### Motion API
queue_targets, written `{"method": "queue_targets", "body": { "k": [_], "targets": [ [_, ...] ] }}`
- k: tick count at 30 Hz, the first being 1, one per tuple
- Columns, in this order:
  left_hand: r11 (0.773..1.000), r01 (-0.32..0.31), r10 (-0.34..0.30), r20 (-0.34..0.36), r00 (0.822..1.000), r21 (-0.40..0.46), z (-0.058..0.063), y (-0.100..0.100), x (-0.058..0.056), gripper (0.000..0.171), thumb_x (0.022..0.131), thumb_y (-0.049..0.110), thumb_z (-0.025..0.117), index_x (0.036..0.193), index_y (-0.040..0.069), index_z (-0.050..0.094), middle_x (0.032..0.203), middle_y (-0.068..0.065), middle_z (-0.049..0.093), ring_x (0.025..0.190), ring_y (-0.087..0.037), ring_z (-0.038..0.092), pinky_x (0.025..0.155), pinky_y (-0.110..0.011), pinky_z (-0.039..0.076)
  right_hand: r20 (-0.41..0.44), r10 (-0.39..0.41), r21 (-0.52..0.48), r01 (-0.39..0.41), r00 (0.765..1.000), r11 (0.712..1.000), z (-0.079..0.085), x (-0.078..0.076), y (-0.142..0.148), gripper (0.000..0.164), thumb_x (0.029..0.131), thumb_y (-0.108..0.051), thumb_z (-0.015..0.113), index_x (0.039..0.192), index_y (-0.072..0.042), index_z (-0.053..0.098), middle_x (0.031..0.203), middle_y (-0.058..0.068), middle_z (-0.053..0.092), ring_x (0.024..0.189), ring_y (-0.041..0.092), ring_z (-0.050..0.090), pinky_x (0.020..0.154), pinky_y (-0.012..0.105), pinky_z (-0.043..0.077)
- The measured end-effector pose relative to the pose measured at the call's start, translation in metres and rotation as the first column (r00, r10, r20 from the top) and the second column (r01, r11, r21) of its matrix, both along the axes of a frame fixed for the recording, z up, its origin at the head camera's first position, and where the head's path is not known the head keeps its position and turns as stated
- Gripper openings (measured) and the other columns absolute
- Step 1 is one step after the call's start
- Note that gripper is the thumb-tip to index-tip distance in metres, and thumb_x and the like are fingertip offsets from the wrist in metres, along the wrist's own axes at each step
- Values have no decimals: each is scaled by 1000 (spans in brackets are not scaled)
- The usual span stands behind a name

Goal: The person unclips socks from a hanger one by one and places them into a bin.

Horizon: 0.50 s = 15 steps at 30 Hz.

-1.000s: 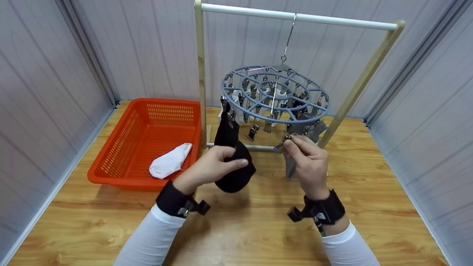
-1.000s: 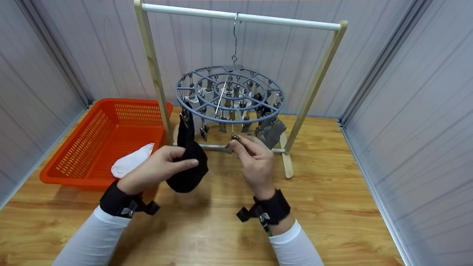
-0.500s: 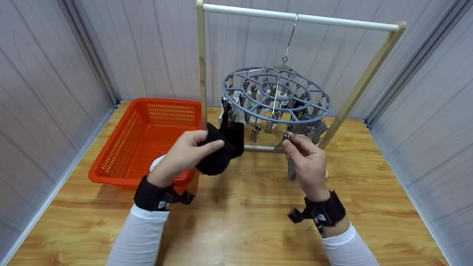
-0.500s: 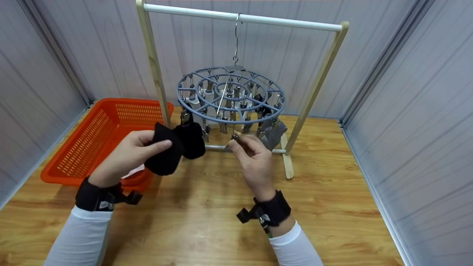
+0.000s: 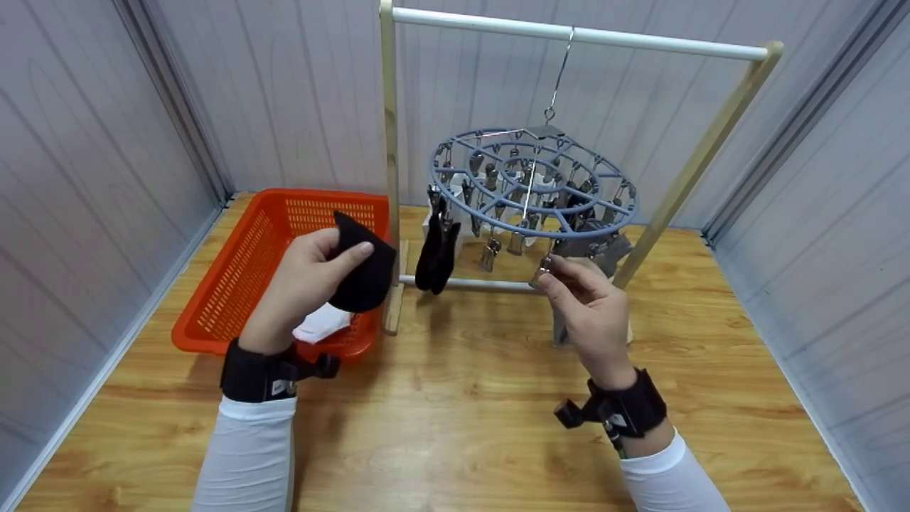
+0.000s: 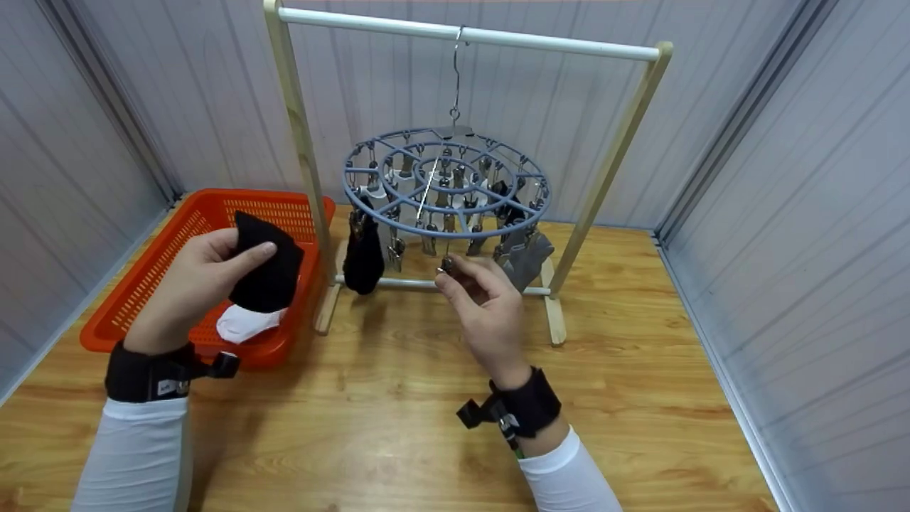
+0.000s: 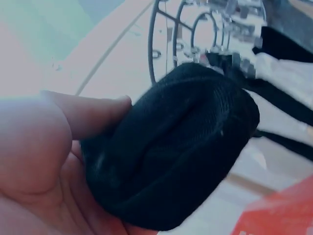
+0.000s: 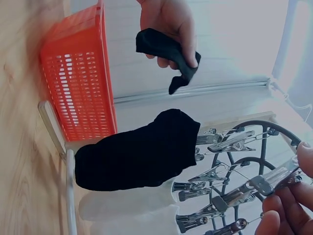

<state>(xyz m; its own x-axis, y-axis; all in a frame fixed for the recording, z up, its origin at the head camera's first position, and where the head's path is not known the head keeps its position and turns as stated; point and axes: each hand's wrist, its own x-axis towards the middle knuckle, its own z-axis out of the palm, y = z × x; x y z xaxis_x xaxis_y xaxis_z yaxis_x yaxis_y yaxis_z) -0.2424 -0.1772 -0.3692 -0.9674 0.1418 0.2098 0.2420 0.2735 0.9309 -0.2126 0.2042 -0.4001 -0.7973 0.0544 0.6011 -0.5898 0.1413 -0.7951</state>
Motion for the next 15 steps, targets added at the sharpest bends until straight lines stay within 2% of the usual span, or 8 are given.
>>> {"method": "queue_targets", "body": {
  "k": [5, 8, 11, 15],
  "targets": [
    [985, -52, 54, 11, 998, -163, 1, -11, -3, 26, 113, 24, 67, 114, -1, 72, 107, -15, 75, 91, -20, 72, 76, -27, 59, -112, -4, 65, 11, 994, 998, 4, 3, 4, 30, 101, 9, 76, 131, 7, 77, 117, 22, 72, 98, 19, 70, 81, 24, 56],
    [968, -71, 74, 1, 997, -241, -1, -15, -6, 25, 113, 22, 65, 120, -2, 70, 116, -18, 73, 102, -27, 69, 88, -34, 56, -206, -27, 107, 50, 978, 993, 7, 6, 7, 31, 100, 12, 75, 130, 5, 78, 117, 21, 72, 101, 19, 69, 84, 24, 56],
    [951, -71, 75, 3, 997, -300, -4, -20, -10, 26, 114, 17, 61, 127, -4, 66, 124, -23, 71, 114, -35, 67, 99, -47, 55, -293, -78, 133, 121, 953, 984, 12, 7, 11, 32, 99, 14, 74, 129, 5, 78, 115, 18, 74, 101, 18, 68, 84, 25, 55],
    [932, -42, 64, 49, 997, -361, -10, -25, -14, 28, 115, 12, 56, 134, -8, 62, 132, -28, 68, 120, -40, 66, 104, -58, 55, -401, -151, 109, 210, 904, 972, 16, 5, 15, 33, 95, 16, 74, 127, 10, 76, 113, 20, 75, 96, 16, 66, 83, 25, 54]
  ]
}}
